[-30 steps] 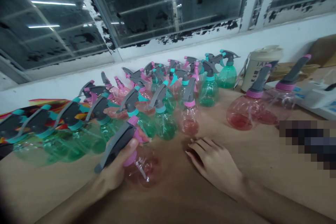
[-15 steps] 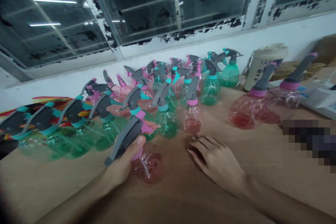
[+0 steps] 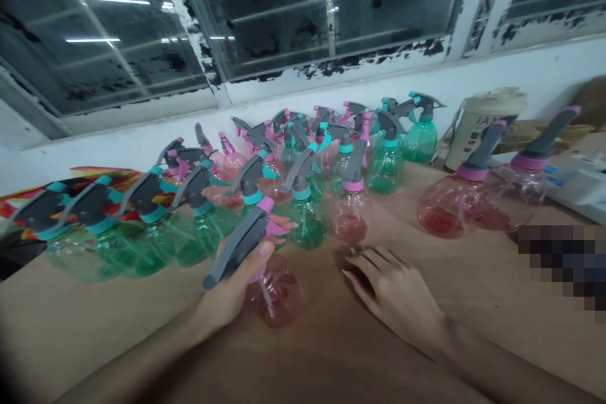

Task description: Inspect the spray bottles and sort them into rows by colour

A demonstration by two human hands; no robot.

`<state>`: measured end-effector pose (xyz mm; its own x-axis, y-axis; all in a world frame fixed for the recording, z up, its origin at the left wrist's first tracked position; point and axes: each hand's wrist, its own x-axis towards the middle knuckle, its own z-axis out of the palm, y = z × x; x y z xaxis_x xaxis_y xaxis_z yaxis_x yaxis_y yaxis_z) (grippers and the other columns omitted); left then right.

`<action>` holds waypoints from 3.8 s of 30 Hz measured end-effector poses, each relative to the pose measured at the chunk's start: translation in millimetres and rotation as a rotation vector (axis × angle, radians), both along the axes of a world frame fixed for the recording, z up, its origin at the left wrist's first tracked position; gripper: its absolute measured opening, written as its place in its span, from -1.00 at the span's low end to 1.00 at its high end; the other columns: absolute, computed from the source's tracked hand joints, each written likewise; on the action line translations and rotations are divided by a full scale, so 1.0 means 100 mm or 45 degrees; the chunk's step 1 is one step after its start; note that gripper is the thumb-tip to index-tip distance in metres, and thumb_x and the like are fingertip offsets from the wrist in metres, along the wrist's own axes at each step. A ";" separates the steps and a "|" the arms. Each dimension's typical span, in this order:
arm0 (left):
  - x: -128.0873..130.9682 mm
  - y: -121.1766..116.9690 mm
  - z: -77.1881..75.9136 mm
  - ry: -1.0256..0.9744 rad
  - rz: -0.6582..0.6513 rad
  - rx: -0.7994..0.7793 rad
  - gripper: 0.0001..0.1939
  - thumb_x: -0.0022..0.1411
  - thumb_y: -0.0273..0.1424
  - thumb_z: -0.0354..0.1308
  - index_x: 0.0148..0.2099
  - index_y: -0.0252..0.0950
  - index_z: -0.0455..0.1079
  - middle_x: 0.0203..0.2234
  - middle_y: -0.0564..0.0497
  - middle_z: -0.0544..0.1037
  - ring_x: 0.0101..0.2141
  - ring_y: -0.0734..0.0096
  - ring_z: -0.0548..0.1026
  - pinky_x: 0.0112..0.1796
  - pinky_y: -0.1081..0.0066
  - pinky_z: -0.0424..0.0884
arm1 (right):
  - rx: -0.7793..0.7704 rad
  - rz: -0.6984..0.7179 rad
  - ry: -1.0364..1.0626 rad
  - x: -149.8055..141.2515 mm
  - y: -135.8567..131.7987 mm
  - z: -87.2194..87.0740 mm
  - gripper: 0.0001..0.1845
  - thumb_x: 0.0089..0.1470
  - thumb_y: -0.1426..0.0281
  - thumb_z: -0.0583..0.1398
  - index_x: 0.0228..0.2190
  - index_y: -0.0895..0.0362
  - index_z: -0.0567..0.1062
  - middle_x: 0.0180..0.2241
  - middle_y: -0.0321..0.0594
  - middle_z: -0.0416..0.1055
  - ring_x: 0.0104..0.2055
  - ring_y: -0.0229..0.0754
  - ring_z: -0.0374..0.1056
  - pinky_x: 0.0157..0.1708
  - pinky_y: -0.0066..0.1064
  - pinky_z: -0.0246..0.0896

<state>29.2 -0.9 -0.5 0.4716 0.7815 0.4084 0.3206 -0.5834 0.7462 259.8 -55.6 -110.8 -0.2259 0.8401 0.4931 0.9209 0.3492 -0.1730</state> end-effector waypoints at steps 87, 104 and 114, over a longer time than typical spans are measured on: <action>0.00 -0.02 0.00 -0.026 -0.043 0.034 -0.77 0.23 -0.32 0.01 -0.09 -0.20 0.36 -0.31 0.00 0.52 -0.37 0.36 0.49 -0.24 0.32 0.44 | 0.049 0.047 -0.042 0.02 0.02 0.01 -0.74 0.18 0.31 0.03 -0.20 0.12 0.46 -0.25 -0.11 0.49 -0.20 -0.06 0.39 -0.20 -0.16 0.26; 0.01 -0.02 -0.05 -0.004 -0.013 0.008 -0.77 0.20 -0.35 0.03 -0.10 -0.22 0.37 -0.53 0.07 0.42 -0.52 0.38 0.40 -0.39 0.35 0.42 | -0.039 0.107 0.048 0.03 0.03 -0.01 -0.73 0.17 0.34 0.03 -0.12 0.10 0.40 -0.19 -0.13 0.46 -0.11 -0.08 0.37 -0.12 -0.16 0.31; 0.01 -0.03 -0.03 -0.022 -0.034 0.026 -0.78 0.20 -0.38 0.01 -0.10 -0.21 0.35 -0.53 0.08 0.42 -0.54 0.39 0.39 -0.41 0.35 0.41 | -0.071 0.047 0.062 0.03 0.01 -0.02 -0.72 0.17 0.31 0.03 -0.12 0.12 0.37 -0.17 -0.10 0.44 -0.11 -0.05 0.36 -0.11 -0.12 0.27</action>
<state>30.0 -3.7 -3.6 0.4846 0.7603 0.4325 0.2920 -0.6067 0.7393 262.6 -54.3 -113.2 -0.2342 0.8582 0.4568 0.8976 0.3714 -0.2376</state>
